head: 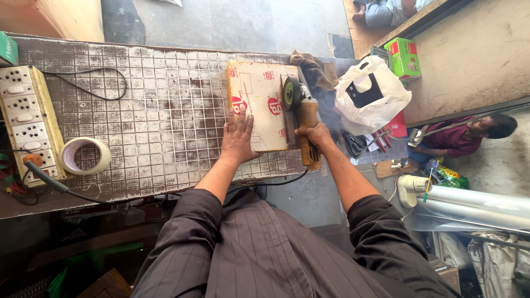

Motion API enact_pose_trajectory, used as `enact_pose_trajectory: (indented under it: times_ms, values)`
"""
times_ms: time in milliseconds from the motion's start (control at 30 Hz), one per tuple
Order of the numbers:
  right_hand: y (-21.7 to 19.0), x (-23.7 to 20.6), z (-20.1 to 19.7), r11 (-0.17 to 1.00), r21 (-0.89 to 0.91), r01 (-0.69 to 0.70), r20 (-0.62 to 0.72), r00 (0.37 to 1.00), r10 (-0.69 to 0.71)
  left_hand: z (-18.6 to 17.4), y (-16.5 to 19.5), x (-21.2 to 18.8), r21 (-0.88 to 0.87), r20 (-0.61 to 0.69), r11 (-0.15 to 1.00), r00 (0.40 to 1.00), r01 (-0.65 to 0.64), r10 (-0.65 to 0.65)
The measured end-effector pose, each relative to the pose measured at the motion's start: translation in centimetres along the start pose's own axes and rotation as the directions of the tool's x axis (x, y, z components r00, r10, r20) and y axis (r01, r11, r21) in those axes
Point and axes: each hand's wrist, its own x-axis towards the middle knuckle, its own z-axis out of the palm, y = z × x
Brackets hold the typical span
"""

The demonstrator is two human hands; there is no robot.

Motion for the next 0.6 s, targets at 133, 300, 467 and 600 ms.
enact_pose_trajectory:
  times_ms: [133,300,467,600]
  values:
    - [0.5,-0.2,0.0,1.0,-0.011,0.012,0.0,1.0,-0.012,-0.1,0.1,0.1,0.015,0.013,1.0,1.0,0.0,0.0]
    - [0.9,-1.0,0.0,1.0,-0.018,0.009,-0.001,1.0,-0.009,-0.4,0.2,0.1,-0.001,0.007,1.0,1.0,0.005,-0.005]
    - [1.2,-1.8,0.1,0.999,-0.03,0.028,-0.016,0.999,-0.029,-0.6,0.3,0.0,0.016,0.014,1.0,1.0,0.006,-0.006]
    - [1.7,-2.0,-0.2,0.999,-0.024,0.027,0.006,1.0,-0.027,-0.6,0.3,-0.1,0.019,0.011,1.0,1.0,0.01,-0.011]
